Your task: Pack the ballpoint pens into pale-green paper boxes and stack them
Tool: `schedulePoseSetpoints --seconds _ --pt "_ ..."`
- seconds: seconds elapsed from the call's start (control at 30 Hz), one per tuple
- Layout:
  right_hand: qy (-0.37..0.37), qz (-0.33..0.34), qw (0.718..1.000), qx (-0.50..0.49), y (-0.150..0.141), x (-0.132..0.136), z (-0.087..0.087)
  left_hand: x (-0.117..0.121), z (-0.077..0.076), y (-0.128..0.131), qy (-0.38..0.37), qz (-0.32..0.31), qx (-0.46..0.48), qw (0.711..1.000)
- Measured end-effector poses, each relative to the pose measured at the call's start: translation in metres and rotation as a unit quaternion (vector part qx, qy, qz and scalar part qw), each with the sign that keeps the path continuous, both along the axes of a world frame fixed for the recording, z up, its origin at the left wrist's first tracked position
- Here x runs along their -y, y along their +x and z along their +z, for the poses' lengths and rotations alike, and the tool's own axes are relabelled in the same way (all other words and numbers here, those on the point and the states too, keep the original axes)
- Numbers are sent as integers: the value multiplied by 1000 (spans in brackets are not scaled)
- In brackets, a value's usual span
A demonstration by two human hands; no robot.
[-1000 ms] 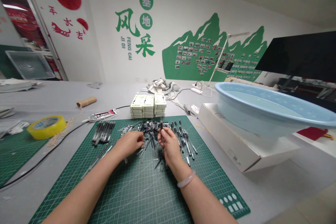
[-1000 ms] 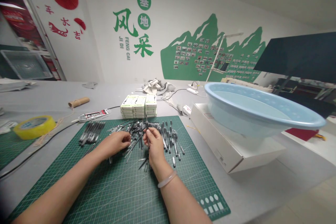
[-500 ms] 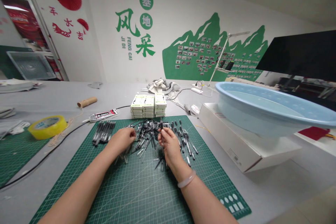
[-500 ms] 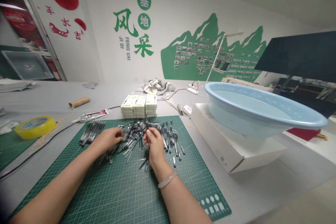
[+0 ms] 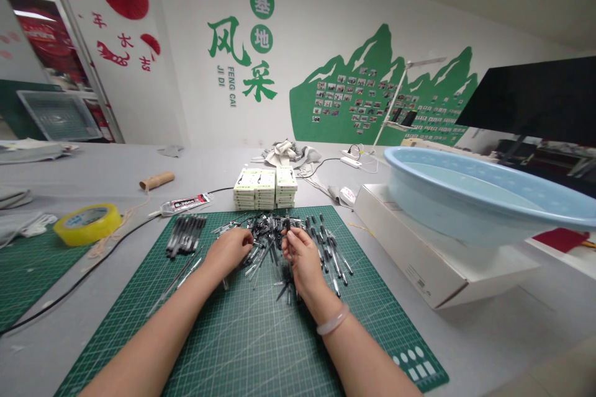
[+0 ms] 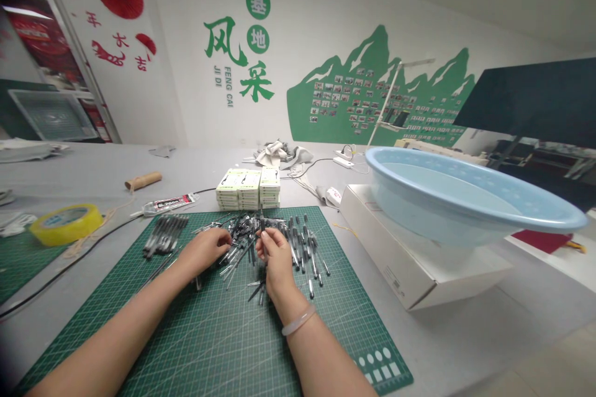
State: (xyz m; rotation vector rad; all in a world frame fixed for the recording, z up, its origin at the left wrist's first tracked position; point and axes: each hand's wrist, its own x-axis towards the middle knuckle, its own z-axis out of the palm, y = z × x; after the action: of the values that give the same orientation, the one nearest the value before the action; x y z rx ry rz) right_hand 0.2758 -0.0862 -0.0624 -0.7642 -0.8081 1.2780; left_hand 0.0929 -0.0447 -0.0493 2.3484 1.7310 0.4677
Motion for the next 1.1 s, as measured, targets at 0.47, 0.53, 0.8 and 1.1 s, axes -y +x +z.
schedulePoseSetpoints --seconds 0.47,0.53,0.8,1.1 --pt "-6 4 1000 -2 -1 0 0 7 -3 16 14 47 -89 995" --pt "-3 4 1000 6 -1 0 0 8 -5 18 16 52 -100 993" --pt "11 7 999 30 -3 1 -1 7 -3 15 26 74 -65 995" --pt "11 22 997 73 -10 5 -3 0 24 10 -132 21 541 830"
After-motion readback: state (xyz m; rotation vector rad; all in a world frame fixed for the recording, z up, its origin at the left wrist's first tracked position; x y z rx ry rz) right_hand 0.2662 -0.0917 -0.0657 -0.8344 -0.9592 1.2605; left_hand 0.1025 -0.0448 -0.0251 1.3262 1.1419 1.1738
